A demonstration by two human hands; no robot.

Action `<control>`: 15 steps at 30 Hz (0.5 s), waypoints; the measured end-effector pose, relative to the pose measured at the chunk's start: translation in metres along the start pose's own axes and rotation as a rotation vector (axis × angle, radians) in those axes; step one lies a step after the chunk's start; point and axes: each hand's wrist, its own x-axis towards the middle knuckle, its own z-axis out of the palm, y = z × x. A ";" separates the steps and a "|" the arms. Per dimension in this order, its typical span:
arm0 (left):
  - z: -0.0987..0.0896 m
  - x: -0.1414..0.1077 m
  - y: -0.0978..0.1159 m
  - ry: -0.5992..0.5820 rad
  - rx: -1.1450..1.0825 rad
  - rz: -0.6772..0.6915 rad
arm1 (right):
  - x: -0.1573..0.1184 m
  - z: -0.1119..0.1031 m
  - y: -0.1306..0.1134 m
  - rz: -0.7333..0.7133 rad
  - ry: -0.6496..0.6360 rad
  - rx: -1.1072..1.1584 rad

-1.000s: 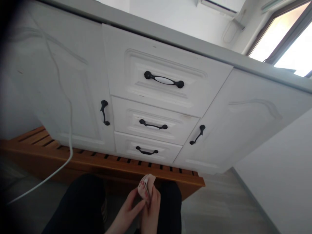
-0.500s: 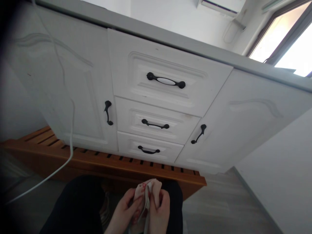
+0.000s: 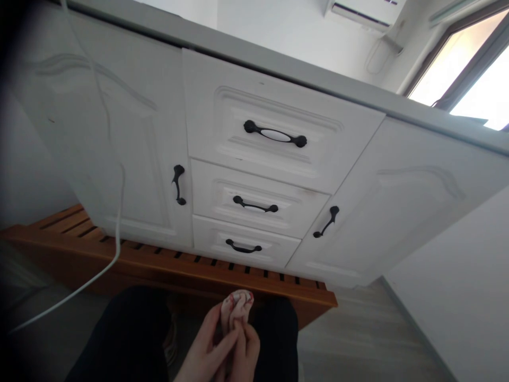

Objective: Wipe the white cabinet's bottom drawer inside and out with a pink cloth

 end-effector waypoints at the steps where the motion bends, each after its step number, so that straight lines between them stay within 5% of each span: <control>1: 0.000 0.001 0.001 -0.001 0.000 -0.009 | 0.000 0.001 -0.004 -0.005 0.002 0.017; 8: -0.005 0.013 0.004 -0.008 -0.135 -0.134 | 0.016 -0.008 -0.015 -0.162 -0.144 0.113; 15: -0.011 0.019 -0.001 -0.039 -0.064 -0.133 | 0.033 -0.006 -0.010 -0.530 -0.369 0.039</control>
